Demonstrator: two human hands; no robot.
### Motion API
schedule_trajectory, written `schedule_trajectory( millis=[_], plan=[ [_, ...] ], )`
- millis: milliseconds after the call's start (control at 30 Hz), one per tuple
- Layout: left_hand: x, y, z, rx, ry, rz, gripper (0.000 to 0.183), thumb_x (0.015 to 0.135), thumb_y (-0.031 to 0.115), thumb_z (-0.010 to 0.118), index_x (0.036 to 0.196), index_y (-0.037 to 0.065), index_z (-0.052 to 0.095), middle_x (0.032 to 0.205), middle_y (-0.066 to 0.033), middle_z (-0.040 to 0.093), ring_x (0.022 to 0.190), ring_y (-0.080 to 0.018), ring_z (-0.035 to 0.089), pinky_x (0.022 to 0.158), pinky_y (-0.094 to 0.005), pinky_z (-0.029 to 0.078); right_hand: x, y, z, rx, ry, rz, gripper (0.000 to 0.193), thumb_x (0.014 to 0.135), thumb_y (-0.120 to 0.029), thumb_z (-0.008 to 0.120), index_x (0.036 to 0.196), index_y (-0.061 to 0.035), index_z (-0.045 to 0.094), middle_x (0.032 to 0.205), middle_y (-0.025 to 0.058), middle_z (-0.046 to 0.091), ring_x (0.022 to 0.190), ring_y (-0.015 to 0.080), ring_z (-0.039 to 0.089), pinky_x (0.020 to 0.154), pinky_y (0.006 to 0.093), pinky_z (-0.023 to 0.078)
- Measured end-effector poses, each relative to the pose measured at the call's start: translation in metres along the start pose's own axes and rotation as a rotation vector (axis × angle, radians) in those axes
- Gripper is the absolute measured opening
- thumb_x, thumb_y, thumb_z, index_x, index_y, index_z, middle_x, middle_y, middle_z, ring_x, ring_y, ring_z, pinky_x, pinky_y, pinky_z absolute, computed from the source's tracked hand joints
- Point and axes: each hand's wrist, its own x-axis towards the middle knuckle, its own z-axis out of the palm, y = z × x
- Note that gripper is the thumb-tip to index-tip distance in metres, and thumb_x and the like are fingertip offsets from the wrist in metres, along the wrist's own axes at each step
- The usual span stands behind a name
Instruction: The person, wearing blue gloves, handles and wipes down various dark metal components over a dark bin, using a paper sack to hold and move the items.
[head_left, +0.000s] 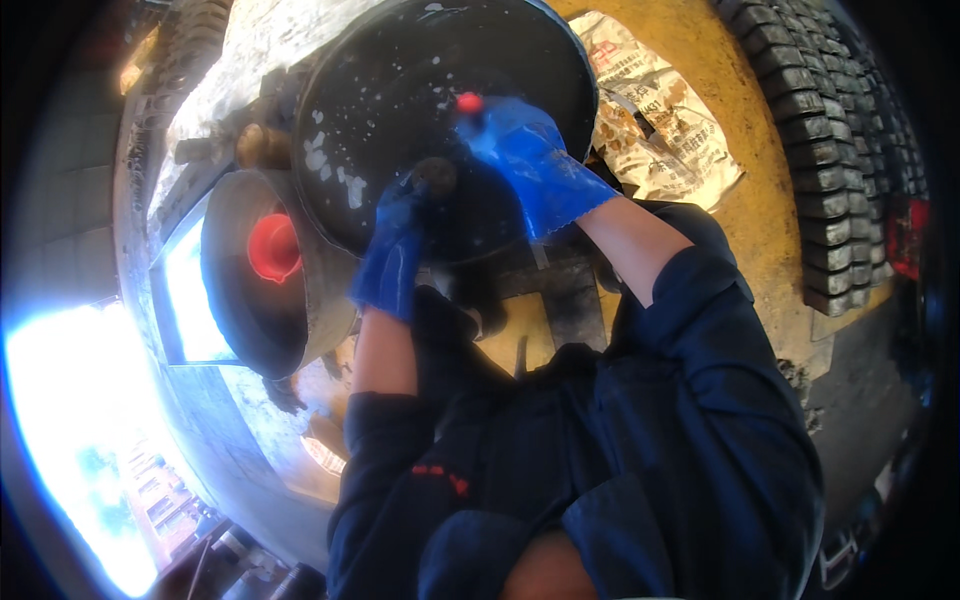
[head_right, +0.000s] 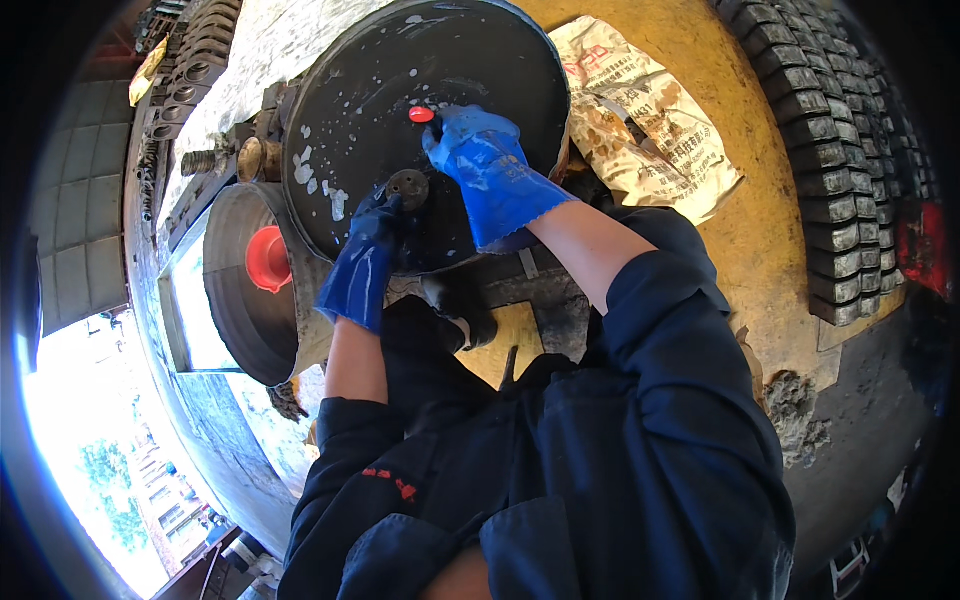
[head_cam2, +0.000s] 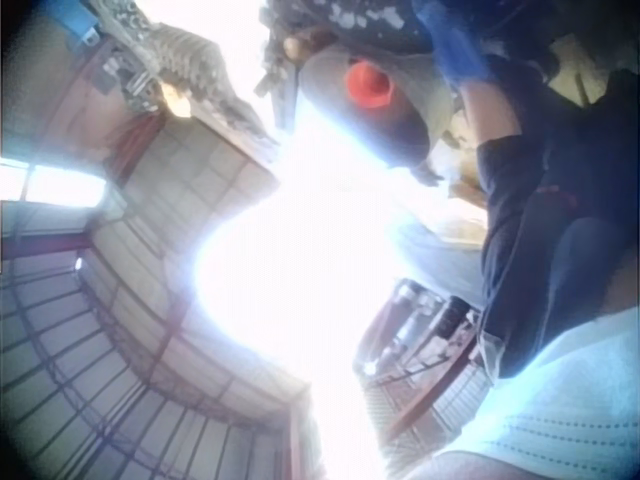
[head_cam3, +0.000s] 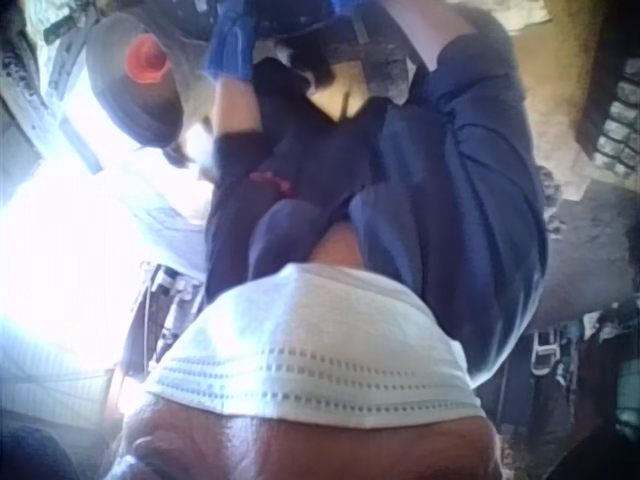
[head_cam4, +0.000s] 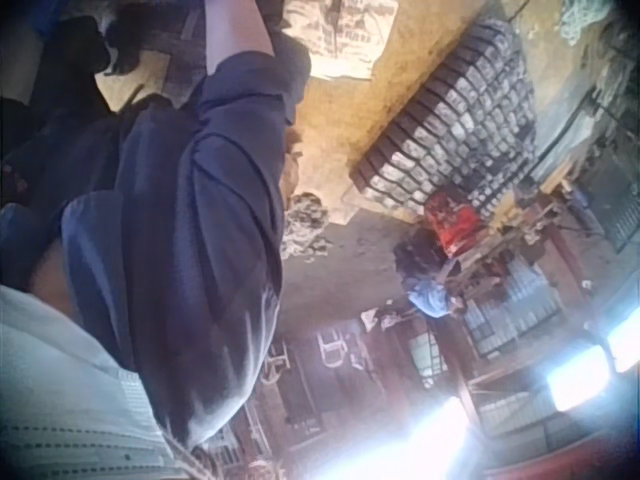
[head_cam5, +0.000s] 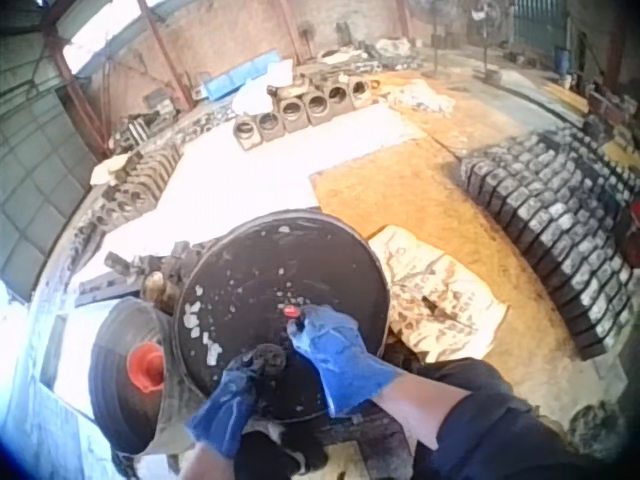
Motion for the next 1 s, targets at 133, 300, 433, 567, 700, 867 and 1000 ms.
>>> schedule_trajectory(
  millis=[133,300,433,567,700,867,1000],
  plan=[
    [0.011,-0.008,-0.030,0.017,-0.057,-0.206,0.032,0.103,0.018,0.060,0.132,0.007,0.065,0.122,-0.0127,0.071,0.100,-0.0295,0.071,0.079,-0.0415,0.061,0.003,-0.006,0.014,-0.055,0.020,-0.022,0.036,0.094,-0.045,0.061,0.111,-0.0169,0.075,0.108,0.0106,0.076,0.103,0.0339,0.072,0.089,0.0464,0.058],
    [0.033,-0.026,-0.038,-0.007,0.092,-0.235,0.033,0.102,0.028,0.061,0.127,0.008,0.067,0.117,-0.0147,0.072,0.096,-0.0293,0.071,0.081,-0.0426,0.060,0.001,-0.010,0.044,0.142,-0.052,-0.243,0.032,0.092,-0.044,0.065,0.110,-0.0197,0.075,0.106,0.0110,0.076,0.104,0.0331,0.072,0.091,0.0457,0.057],
    [0.053,-0.033,-0.045,-0.125,0.141,-0.240,0.033,0.101,0.028,0.063,0.126,0.008,0.068,0.115,-0.0147,0.072,0.096,-0.0285,0.070,0.082,-0.0429,0.060,0.002,-0.007,0.068,0.162,-0.141,-0.368,0.033,0.090,-0.042,0.070,0.114,-0.0197,0.074,0.106,0.0132,0.075,0.102,0.0337,0.071,0.088,0.0462,0.057],
    [0.039,-0.037,-0.049,-0.008,0.137,-0.169,0.032,0.100,0.027,0.064,0.126,0.008,0.068,0.114,-0.0143,0.072,0.097,-0.0275,0.069,0.084,-0.0428,0.060,-0.005,-0.017,0.047,0.234,-0.333,-0.412,0.037,0.089,-0.043,0.069,0.115,-0.0161,0.074,0.102,0.0152,0.075,0.096,0.0354,0.072,0.087,0.0465,0.057],
    [0.027,-0.025,-0.040,0.218,0.088,-0.052,0.032,0.100,0.026,0.065,0.126,0.009,0.068,0.113,-0.0140,0.072,0.099,-0.0264,0.069,0.085,-0.0428,0.059,-0.002,-0.033,0.003,-0.176,-0.478,-0.106,0.041,0.089,-0.044,0.066,0.114,-0.0127,0.075,0.105,0.0163,0.075,0.097,0.0375,0.072,0.088,0.0466,0.057],
    [0.013,0.003,-0.018,1.259,-0.060,0.440,0.032,0.100,0.023,0.066,0.128,0.009,0.068,0.115,-0.0147,0.072,0.104,-0.0261,0.068,0.090,-0.0417,0.058,0.002,-0.001,-0.010,0.074,-0.118,0.066,0.042,0.092,-0.044,0.064,0.115,-0.0098,0.074,0.109,0.0187,0.074,0.105,0.0380,0.071,0.093,0.0463,0.055],
    [0.024,-0.013,-0.031,0.687,-0.018,0.342,0.032,0.100,0.023,0.066,0.129,0.009,0.067,0.116,-0.0148,0.071,0.105,-0.0261,0.068,0.091,-0.0414,0.057,-0.004,0.005,-0.007,0.555,-0.074,0.055,0.042,0.095,-0.042,0.069,0.112,-0.0037,0.073,0.096,0.0161,0.075,0.091,0.0269,0.072,0.089,0.0367,0.054]
  ],
)
